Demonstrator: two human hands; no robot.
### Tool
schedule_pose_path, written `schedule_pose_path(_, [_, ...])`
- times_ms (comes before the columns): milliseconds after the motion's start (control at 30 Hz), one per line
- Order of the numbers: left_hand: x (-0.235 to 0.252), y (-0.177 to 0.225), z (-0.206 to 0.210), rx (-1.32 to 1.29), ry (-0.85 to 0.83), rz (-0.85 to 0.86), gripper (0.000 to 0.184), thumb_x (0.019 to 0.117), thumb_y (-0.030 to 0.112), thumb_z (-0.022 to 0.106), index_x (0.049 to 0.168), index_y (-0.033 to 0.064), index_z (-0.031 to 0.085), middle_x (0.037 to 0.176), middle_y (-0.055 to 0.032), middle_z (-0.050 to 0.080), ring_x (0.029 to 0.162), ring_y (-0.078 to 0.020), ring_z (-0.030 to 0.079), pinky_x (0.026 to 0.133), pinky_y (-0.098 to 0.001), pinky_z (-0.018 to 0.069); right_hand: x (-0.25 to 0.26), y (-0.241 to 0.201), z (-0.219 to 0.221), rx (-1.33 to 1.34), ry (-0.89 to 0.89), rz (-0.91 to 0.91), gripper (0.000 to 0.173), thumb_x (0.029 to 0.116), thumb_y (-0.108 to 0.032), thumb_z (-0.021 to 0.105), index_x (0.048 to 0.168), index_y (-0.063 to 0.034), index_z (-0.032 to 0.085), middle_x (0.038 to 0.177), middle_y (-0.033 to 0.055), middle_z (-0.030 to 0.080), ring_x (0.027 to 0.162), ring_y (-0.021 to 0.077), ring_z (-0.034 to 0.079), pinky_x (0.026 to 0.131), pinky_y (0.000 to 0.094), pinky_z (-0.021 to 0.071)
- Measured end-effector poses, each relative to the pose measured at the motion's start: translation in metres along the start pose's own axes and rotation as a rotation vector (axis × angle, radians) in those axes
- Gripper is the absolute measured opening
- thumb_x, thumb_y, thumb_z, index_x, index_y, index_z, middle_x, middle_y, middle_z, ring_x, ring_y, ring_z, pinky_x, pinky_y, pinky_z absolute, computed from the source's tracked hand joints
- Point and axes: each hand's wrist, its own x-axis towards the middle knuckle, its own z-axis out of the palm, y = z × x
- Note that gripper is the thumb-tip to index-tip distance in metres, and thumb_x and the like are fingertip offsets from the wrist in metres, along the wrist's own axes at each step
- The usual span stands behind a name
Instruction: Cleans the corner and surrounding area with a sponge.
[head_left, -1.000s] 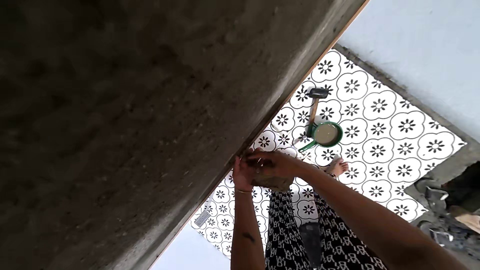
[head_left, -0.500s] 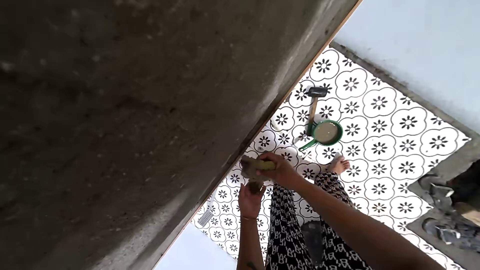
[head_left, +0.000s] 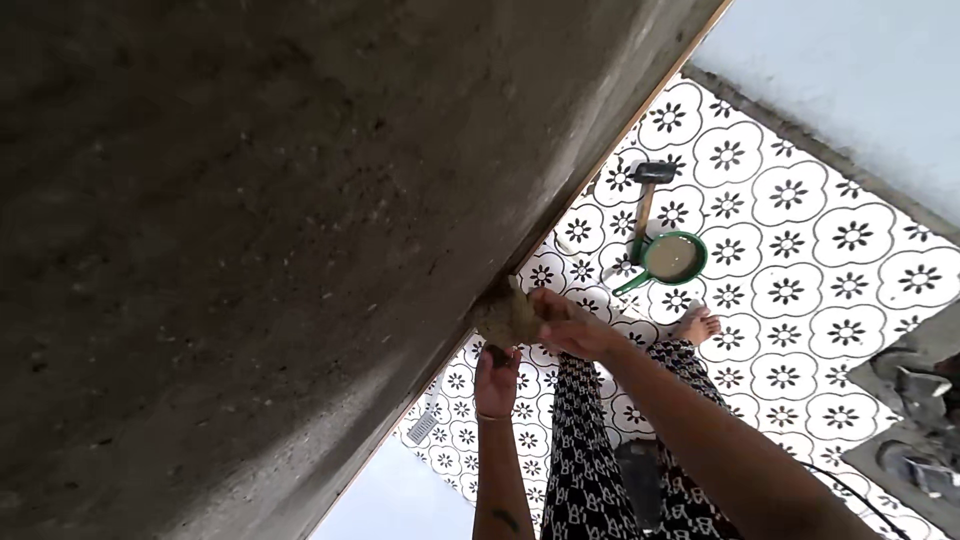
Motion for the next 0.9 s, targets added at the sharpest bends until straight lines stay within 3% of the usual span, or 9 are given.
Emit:
schedule_pose_path(33, [0.001,0.003,-0.001,0.021,-0.006,0.0,0.029,0.0869,0.028,0.079,0.107,0.0097,0.071,0.096,-0.0056,0.075,0.09,-0.0186,0.073,0.088,-0.0366,0.0607,-0.002,-0.013,-0.002,-0.128,-0.033,0.044,0.044,0.0836,-0.02,0.076,0.12,-0.0148,0.05,0.107,-0.0058,0.068,0.099,0.0044,0.066,0.088,0.0251,0.056])
schedule_pose_path(100, [0.003,0.005,-0.003,0.07,0.008,-0.004,0.034,0.084,0.025,0.082,0.11,0.0074,0.068,0.097,-0.0067,0.074,0.089,-0.0192,0.073,0.086,-0.0371,0.0615,-0.001,-0.035,0.004,-0.335,-0.036,0.166,0.064,0.0854,-0.011,0.078,0.139,-0.008,0.042,0.115,0.004,0.066,0.104,0.0114,0.067,0.091,0.0303,0.0578])
schedule_pose_path(167, [0.006,0.005,-0.002,0.126,0.051,0.0,0.031,0.0864,0.018,0.079,0.11,0.0055,0.064,0.095,-0.0068,0.072,0.086,-0.0187,0.072,0.083,-0.0364,0.0621,0.006,-0.044,0.013,-0.501,-0.028,0.275,0.079,0.0875,-0.007,0.078,0.153,-0.0087,0.033,0.126,0.0135,0.064,0.105,0.0191,0.069,0.088,0.0365,0.0594])
schedule_pose_path(233, [0.008,0.007,0.001,0.162,0.097,0.015,0.018,0.0924,0.009,0.068,0.109,0.0051,0.062,0.092,-0.0066,0.072,0.084,-0.0184,0.072,0.083,-0.0361,0.0621,0.014,-0.048,0.022,-0.642,-0.011,0.328,0.07,0.089,-0.006,0.077,0.15,-0.0067,0.041,0.127,0.0171,0.064,0.107,0.0223,0.068,0.09,0.0396,0.0582])
schedule_pose_path(333, [0.006,0.008,0.006,0.201,0.149,0.038,0.012,0.0954,0.004,0.058,0.107,0.0045,0.062,0.088,-0.0056,0.072,0.081,-0.0172,0.072,0.082,-0.0347,0.0621,0.019,-0.038,0.037,-0.748,0.114,0.306,0.062,0.0868,-0.016,0.082,0.14,-0.0055,0.052,0.119,0.016,0.067,0.106,0.0233,0.067,0.094,0.044,0.0554])
schedule_pose_path(433, [0.007,0.007,0.005,0.209,0.152,0.055,0.012,0.097,0.008,0.058,0.108,0.0054,0.063,0.088,-0.0042,0.071,0.082,-0.0158,0.071,0.082,-0.0338,0.0617,0.028,-0.013,0.049,-0.817,0.338,0.208,0.066,0.0858,-0.027,0.084,0.139,-0.0033,0.054,0.119,0.0193,0.068,0.109,0.0312,0.067,0.097,0.0527,0.0538])
schedule_pose_path(500, [0.006,0.006,0.003,0.197,0.183,0.069,0.014,0.1002,0.009,0.052,0.109,0.0054,0.061,0.088,-0.004,0.07,0.081,-0.0153,0.071,0.081,-0.0334,0.0615,0.036,0.002,0.06,-0.896,0.452,0.208,0.067,0.0888,-0.03,0.081,0.142,-0.0016,0.053,0.128,0.0229,0.064,0.115,0.038,0.065,0.098,0.0579,0.0518])
schedule_pose_path(600, [0.008,0.007,0.006,0.18,0.218,0.088,0.018,0.1049,0.011,0.044,0.109,0.0053,0.061,0.089,-0.0042,0.07,0.08,-0.0146,0.07,0.078,-0.0311,0.0614,0.045,0.011,0.072,-0.898,0.553,0.251,0.068,0.0915,-0.034,0.077,0.145,-0.0013,0.05,0.135,0.0238,0.06,0.117,0.0397,0.063,0.099,0.058,0.0513])
schedule_pose_path(900, [0.002,-0.002,0.011,0.117,0.162,0.025,0.027,0.1079,0.017,0.04,0.107,0.0096,0.066,0.089,-0.0009,0.073,0.083,-0.0125,0.072,0.082,-0.0297,0.0614,0.051,0.003,0.061,-0.906,0.703,0.178,0.058,0.0882,-0.026,0.08,0.135,0.0011,0.058,0.129,0.0256,0.062,0.107,0.0432,0.066,0.087,0.0625,0.0535])
